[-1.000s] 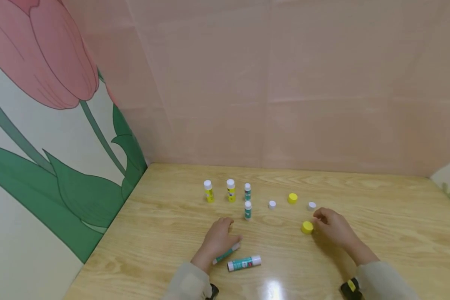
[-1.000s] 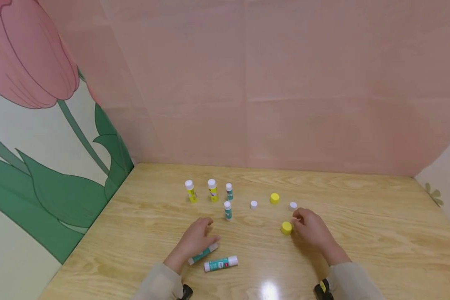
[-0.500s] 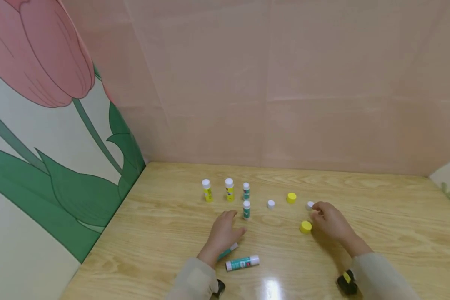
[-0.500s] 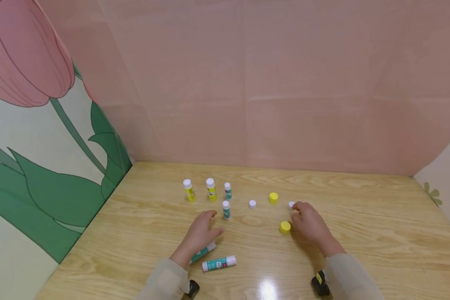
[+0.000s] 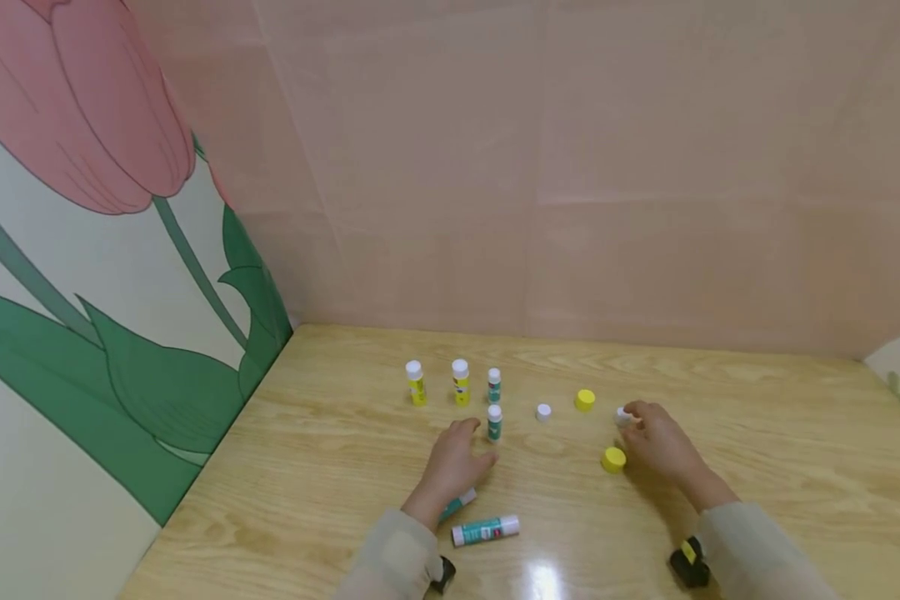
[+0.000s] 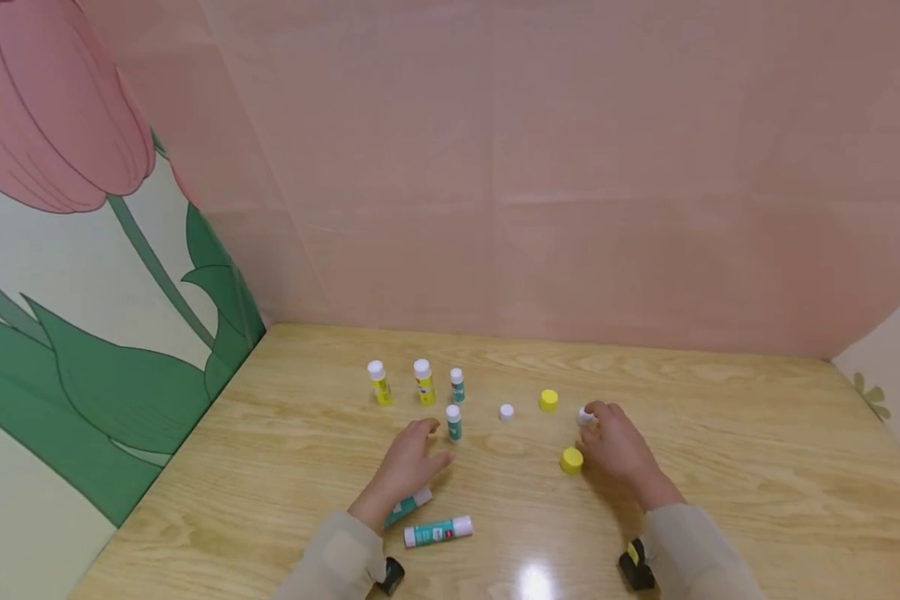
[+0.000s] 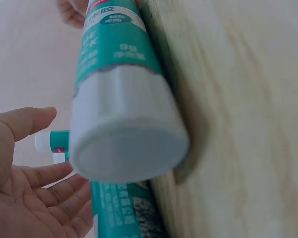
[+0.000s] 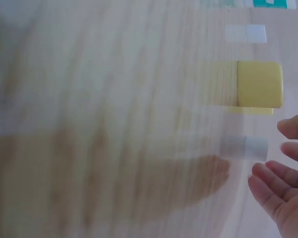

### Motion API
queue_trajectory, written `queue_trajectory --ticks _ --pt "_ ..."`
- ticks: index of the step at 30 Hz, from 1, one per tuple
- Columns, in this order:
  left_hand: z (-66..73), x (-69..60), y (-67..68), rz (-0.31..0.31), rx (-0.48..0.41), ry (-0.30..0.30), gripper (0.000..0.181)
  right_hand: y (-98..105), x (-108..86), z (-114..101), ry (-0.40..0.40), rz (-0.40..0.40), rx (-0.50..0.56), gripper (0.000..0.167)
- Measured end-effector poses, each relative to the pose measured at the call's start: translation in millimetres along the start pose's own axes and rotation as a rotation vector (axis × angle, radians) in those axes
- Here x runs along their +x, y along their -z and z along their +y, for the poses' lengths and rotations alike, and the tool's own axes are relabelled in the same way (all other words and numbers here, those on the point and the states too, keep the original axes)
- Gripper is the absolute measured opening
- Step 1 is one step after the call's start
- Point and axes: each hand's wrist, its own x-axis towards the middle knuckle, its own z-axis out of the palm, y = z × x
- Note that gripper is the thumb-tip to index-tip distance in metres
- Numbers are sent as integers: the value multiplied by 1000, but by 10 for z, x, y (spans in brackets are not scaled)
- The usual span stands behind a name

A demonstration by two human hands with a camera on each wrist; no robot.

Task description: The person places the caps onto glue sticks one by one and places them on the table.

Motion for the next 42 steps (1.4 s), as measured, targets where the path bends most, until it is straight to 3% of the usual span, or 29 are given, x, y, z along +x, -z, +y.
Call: queue_trajectory --ticks 14,21,30,35,42 --pt "27 72 -55 -28 -78 2 53 -45 -11 35 -29 -9 -69 43" --pt "33 104 -63 -16 -100 -17 53 -64 -13 50 28 20 -106 41" --pt "20 150 -66 -60 -177 -7 53 -60 -27 30 72 9 -138 41" --pt "8 194 -74 -45 -197 -54 48 -75 -8 31 107 31 -168 34" --pt "-47 205 -117 -34 -220 -42 34 -133 -34 66 114 31 -149 25"
